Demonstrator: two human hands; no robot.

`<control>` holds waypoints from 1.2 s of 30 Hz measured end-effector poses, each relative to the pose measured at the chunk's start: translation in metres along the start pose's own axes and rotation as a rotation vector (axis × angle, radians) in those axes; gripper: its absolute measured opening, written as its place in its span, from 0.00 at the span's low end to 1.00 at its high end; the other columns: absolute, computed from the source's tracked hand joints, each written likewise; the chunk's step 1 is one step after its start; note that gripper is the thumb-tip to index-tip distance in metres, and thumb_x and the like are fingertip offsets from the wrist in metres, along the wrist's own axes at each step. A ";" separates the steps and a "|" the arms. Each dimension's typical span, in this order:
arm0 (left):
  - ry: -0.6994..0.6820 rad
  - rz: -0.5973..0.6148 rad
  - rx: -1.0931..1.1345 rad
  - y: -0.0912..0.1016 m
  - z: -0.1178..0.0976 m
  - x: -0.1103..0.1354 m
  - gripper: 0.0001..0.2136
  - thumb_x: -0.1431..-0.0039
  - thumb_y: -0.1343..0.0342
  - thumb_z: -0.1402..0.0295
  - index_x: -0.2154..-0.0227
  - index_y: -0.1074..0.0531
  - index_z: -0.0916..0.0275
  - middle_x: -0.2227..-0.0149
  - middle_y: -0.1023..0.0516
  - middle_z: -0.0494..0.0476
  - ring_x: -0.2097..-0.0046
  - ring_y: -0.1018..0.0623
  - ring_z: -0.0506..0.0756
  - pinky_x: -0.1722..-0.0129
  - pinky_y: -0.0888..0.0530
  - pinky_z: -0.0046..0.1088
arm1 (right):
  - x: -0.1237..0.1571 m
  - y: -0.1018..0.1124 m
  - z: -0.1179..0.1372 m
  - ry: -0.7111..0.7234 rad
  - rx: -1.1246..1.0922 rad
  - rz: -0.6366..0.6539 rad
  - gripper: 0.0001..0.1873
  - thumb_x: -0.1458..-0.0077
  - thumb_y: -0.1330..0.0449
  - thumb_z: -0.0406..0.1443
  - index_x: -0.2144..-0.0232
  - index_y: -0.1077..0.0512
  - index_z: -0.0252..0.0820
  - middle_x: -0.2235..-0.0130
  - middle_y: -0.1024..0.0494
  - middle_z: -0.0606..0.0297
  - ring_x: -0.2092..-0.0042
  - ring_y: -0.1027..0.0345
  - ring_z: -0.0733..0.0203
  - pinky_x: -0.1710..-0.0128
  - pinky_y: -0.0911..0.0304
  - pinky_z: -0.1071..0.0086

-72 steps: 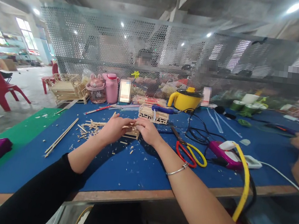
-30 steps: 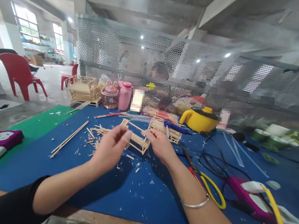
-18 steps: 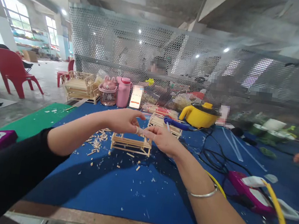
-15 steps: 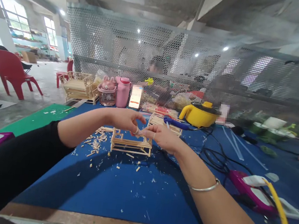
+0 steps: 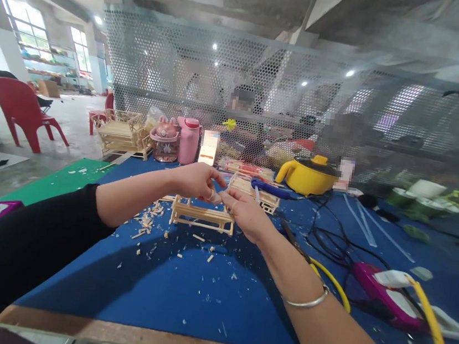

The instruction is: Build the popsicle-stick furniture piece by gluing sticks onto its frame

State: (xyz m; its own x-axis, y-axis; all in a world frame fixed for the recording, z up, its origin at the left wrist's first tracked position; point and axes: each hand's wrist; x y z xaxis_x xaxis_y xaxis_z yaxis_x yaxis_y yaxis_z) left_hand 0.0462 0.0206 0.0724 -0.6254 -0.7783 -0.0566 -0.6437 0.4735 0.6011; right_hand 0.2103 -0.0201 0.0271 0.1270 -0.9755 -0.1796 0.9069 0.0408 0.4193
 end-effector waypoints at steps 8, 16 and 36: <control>0.140 -0.061 0.305 0.013 -0.001 0.012 0.17 0.62 0.38 0.74 0.64 0.25 0.60 0.78 0.22 0.53 0.74 0.23 0.53 0.71 0.26 0.32 | -0.013 0.004 0.032 0.192 0.282 0.062 0.10 0.45 0.48 0.40 0.76 0.36 0.44 0.77 0.33 0.65 0.75 0.42 0.64 0.76 0.46 0.67; 0.236 -0.156 0.583 0.011 0.003 0.024 0.18 0.59 0.40 0.80 0.61 0.26 0.61 0.75 0.21 0.53 0.75 0.24 0.50 0.69 0.26 0.32 | -0.026 -0.004 0.037 0.211 0.224 0.142 0.04 0.45 0.48 0.38 0.70 0.37 0.44 0.72 0.30 0.66 0.70 0.38 0.62 0.71 0.42 0.68; -0.118 -0.629 1.270 -0.075 0.023 0.027 0.28 0.60 0.33 0.72 0.53 0.35 0.61 0.71 0.23 0.47 0.70 0.24 0.46 0.65 0.29 0.24 | 0.021 -0.016 -0.001 0.807 0.515 -0.538 0.07 0.46 0.43 0.33 0.63 0.31 0.45 0.55 0.31 0.57 0.50 0.37 0.54 0.47 0.41 0.55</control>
Point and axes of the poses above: each hand's wrist, its own x-axis away from the middle knuckle, its own y-axis out of the back of the hand, z = x × y
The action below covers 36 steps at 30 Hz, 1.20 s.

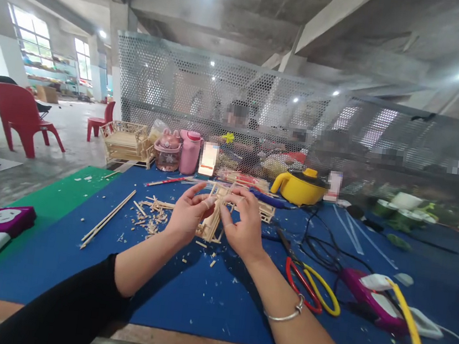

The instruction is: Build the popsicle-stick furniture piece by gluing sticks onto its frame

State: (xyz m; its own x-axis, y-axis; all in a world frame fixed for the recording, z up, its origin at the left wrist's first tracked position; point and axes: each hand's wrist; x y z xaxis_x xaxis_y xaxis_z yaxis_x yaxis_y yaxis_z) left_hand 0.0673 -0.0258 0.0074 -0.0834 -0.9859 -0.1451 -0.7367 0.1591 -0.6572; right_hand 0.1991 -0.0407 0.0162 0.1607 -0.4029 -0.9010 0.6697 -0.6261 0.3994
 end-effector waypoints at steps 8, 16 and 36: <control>-0.017 0.004 0.066 -0.001 0.003 0.009 0.27 0.63 0.31 0.73 0.56 0.33 0.64 0.71 0.22 0.51 0.70 0.24 0.48 0.63 0.30 0.24 | 0.002 -0.002 -0.003 0.111 0.098 -0.015 0.08 0.45 0.42 0.33 0.63 0.26 0.48 0.55 0.30 0.60 0.51 0.36 0.55 0.51 0.38 0.56; 0.037 0.079 0.053 0.005 0.009 0.011 0.20 0.60 0.32 0.65 0.62 0.27 0.64 0.66 0.23 0.53 0.66 0.25 0.48 0.58 0.30 0.26 | 0.003 -0.008 0.002 0.102 0.082 -0.015 0.06 0.44 0.42 0.33 0.65 0.26 0.45 0.53 0.28 0.59 0.51 0.36 0.56 0.51 0.38 0.56; 0.023 0.244 -0.547 0.029 -0.029 0.013 0.16 0.53 0.38 0.55 0.71 0.23 0.65 0.77 0.29 0.51 0.76 0.34 0.45 0.74 0.34 0.22 | 0.006 -0.013 0.006 0.085 -0.056 -0.021 0.05 0.44 0.43 0.32 0.65 0.27 0.45 0.53 0.29 0.59 0.51 0.35 0.58 0.53 0.34 0.58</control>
Point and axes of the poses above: each hand's wrist, its own x-axis away from the middle knuckle, its own y-axis out of the back of the hand, z = x × y
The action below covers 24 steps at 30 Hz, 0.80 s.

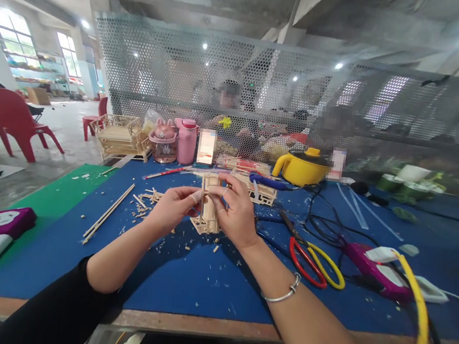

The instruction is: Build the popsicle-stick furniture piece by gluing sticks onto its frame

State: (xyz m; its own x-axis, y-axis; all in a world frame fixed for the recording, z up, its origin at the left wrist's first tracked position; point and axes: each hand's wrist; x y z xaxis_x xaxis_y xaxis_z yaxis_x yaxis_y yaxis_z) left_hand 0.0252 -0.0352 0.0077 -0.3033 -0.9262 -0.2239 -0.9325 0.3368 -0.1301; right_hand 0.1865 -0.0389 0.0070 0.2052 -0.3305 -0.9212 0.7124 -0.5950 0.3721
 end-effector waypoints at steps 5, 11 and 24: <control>0.005 -0.066 -0.065 -0.003 0.000 0.001 0.18 0.56 0.37 0.54 0.71 0.24 0.66 0.79 0.30 0.49 0.76 0.34 0.46 0.73 0.31 0.24 | -0.001 0.000 0.001 0.002 0.002 0.008 0.05 0.44 0.43 0.32 0.66 0.28 0.46 0.53 0.30 0.60 0.51 0.35 0.58 0.52 0.34 0.58; -0.011 -0.130 -0.122 -0.004 0.001 0.003 0.19 0.55 0.38 0.53 0.70 0.23 0.66 0.80 0.31 0.49 0.76 0.34 0.46 0.72 0.30 0.23 | 0.000 0.001 0.004 0.021 -0.008 0.022 0.12 0.44 0.45 0.31 0.57 0.31 0.46 0.49 0.31 0.58 0.47 0.37 0.56 0.47 0.37 0.57; 0.013 -0.181 0.026 -0.003 0.002 0.000 0.16 0.58 0.35 0.57 0.73 0.24 0.67 0.78 0.28 0.49 0.76 0.31 0.44 0.71 0.28 0.22 | 0.009 -0.008 -0.007 -0.560 -0.269 0.147 0.19 0.50 0.42 0.38 0.55 0.37 0.42 0.72 0.29 0.68 0.70 0.32 0.62 0.71 0.34 0.67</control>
Point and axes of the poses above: each hand's wrist, its own x-axis away from the middle knuckle, its own y-axis out of the back of the hand, z = x × y
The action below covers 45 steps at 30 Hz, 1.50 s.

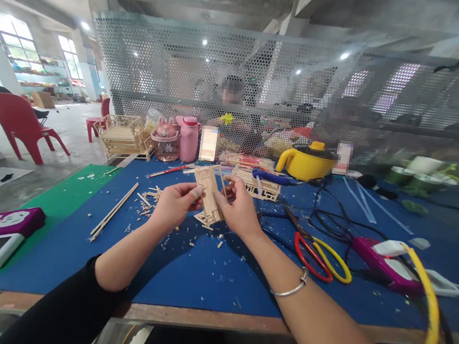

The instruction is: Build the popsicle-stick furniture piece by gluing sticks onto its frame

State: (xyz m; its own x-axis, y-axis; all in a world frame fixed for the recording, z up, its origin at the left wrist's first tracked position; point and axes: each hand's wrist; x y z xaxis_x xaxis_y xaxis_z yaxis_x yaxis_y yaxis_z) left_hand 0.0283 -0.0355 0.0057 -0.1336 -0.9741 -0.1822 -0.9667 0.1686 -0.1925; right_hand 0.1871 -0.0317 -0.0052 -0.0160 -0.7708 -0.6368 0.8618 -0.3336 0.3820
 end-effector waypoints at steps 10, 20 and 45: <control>0.184 -0.136 0.345 -0.016 0.018 -0.007 0.03 0.47 0.40 0.72 0.73 0.26 0.67 0.76 0.26 0.50 0.76 0.28 0.41 0.74 0.29 0.12 | -0.009 0.010 0.009 0.279 0.189 -0.002 0.14 0.47 0.42 0.34 0.56 0.33 0.45 0.56 0.25 0.59 0.59 0.29 0.57 0.58 0.32 0.62; 0.337 -0.207 0.487 -0.020 0.036 -0.015 0.09 0.43 0.47 0.81 0.77 0.29 0.69 0.74 0.27 0.55 0.73 0.25 0.43 0.73 0.27 0.11 | -0.029 0.011 -0.006 0.475 0.475 0.206 0.12 0.48 0.41 0.32 0.60 0.29 0.45 0.55 0.26 0.60 0.53 0.34 0.54 0.52 0.37 0.56; 0.415 0.209 -0.357 -0.002 -0.009 0.030 0.10 0.49 0.40 0.63 0.78 0.26 0.66 0.77 0.23 0.58 0.83 0.28 0.49 0.85 0.36 0.22 | -0.011 0.007 0.004 0.482 0.607 0.516 0.06 0.44 0.45 0.30 0.69 0.28 0.43 0.51 0.25 0.60 0.48 0.35 0.51 0.47 0.50 0.44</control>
State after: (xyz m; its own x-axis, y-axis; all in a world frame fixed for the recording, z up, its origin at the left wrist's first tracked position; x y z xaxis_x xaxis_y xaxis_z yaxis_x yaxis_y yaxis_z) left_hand 0.0240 -0.0666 0.0097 -0.3338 -0.9154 0.2251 -0.9148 0.3722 0.1569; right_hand 0.1918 -0.0277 0.0069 0.6248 -0.6394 -0.4481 0.2887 -0.3441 0.8935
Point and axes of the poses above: each hand's wrist, its own x-axis away from the middle knuckle, its own y-axis out of the back of the hand, z = x × y
